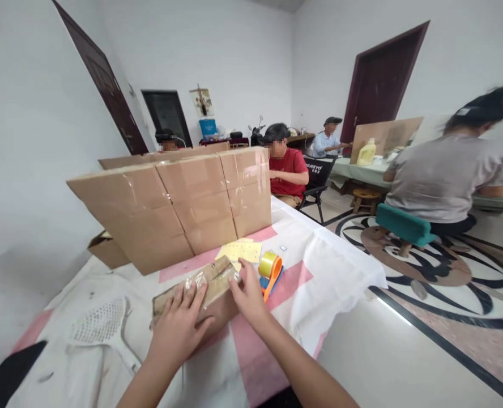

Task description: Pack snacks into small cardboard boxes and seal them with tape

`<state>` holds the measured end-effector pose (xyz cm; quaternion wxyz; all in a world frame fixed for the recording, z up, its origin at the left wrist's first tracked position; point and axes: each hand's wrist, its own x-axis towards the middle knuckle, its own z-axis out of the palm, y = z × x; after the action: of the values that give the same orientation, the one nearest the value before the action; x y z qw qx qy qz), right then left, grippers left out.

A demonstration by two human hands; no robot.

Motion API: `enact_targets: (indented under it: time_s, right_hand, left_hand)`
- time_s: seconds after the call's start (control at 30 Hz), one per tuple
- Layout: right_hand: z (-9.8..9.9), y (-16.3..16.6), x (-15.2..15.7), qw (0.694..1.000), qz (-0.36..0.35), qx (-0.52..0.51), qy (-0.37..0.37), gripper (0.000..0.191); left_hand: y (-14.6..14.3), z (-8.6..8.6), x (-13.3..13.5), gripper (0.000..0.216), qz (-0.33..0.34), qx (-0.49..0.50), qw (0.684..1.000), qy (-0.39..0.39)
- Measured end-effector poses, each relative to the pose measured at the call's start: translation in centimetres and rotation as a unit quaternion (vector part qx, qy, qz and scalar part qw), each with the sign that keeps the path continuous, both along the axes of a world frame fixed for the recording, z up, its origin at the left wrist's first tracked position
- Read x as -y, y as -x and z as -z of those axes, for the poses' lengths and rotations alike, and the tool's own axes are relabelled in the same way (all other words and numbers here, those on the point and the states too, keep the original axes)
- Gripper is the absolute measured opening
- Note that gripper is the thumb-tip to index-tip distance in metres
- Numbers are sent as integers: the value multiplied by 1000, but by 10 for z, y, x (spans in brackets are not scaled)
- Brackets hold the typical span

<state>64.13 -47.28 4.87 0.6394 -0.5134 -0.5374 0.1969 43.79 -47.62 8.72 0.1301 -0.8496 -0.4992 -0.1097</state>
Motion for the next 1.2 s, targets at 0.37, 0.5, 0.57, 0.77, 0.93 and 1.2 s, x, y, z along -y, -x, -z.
enact_targets:
  time_s: [0.37, 0.5, 0.57, 0.77, 0.93, 1.2]
  right_hand:
    - [58, -97, -29, 984, 96, -113, 98, 32]
    - [47, -90, -25, 993, 47, -80, 74, 26]
    - [37, -87, -11, 996, 45, -65, 35, 27]
    - [7, -75, 52, 989, -13, -140, -54, 35]
    - [-4, -58, 87, 974, -66, -213, -39, 37]
    - [23, -34, 110, 988, 35, -51, -140, 47]
  left_hand:
    - [37, 26, -28, 72, 122, -9, 986, -115]
    - [58, 14, -40, 75, 244, -4, 960, -139]
    - [59, 4, -40, 68, 280, -13, 948, -151]
    - [34, 1, -33, 57, 221, -13, 967, -127]
    - [19, 6, -26, 52, 181, 34, 976, -119]
    - [-73, -16, 45, 46, 212, 259, 939, 84]
